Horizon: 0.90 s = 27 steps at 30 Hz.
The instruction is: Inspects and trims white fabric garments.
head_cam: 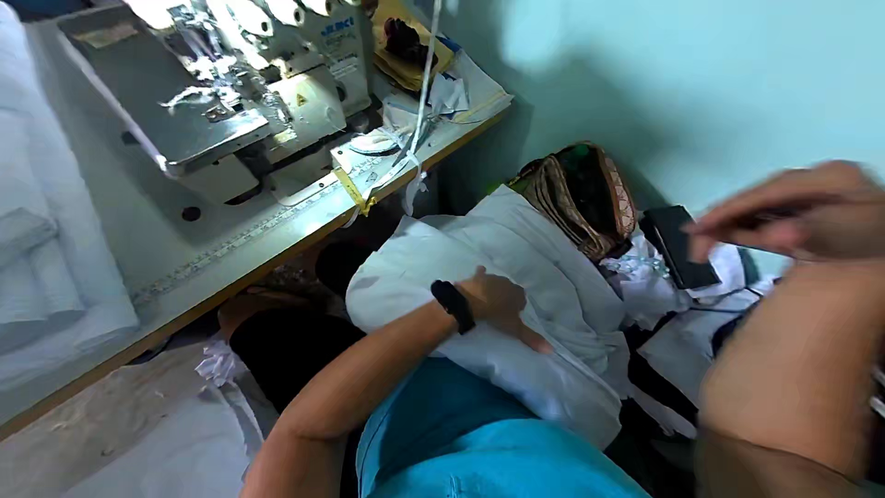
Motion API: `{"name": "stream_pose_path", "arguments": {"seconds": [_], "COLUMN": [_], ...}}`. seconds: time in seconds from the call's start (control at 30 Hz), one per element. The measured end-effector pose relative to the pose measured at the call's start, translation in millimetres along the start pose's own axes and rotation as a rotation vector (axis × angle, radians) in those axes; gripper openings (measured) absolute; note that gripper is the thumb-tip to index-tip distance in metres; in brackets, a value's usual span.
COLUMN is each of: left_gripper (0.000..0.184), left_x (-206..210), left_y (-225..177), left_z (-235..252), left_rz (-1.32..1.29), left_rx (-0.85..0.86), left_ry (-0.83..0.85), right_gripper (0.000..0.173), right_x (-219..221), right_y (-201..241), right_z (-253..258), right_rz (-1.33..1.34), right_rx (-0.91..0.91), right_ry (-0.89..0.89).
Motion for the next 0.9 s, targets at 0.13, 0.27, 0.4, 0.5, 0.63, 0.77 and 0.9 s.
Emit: {"name": "stream_pose_path", "arguments": {"seconds": [0.13,0.27,0.4,0.5,0.63,0.77,0.9], "left_gripper": [0.067,0.044,0.07,0.065,0.048,0.028,0.034], "left_x": [-2.0,12.2,35.8,55.0,94.0,93.5,57.8], "left_y": [-2.5,-18.0,31.5,48.6,74.0,105.2,130.1], "left_z": [-59.1,-119.7,-144.8,-166.8,-199.3,-227.0,-206.5], "left_rz": [0.038,0.121,0.045,-0.118,-0.407,-0.47,-0.401], "left_rx": [-0.025,0.139,-0.081,-0.155,-0.292,-0.407,-0.649], "left_ry": [-0.205,-0.744,-1.054,-1.164,-1.28,-1.497,-1.35], "right_gripper": [0.013,0.013,0.014,0.026,0.035,0.039,0.031], "right_x": [72.4,152.2,206.5,240.0,276.0,301.2,309.7], "right_y": [-61.0,-87.4,-111.2,-129.7,-138.1,-125.6,-120.3], "right_z": [97.2,149.7,166.8,168.2,154.6,152.0,152.0], "right_rz": [0.125,0.191,0.16,0.104,0.174,0.417,0.385], "right_rx": [0.277,0.35,0.437,0.551,0.662,0.656,0.659], "right_ry": [-0.022,0.24,0.353,0.443,0.578,0.585,0.575]}}
Point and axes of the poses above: each hand's wrist, its own z-axis towards the middle knuckle, its own x-axis out of the palm, y = z × x, the point moved 10 cm from there along z, towards the middle knuckle
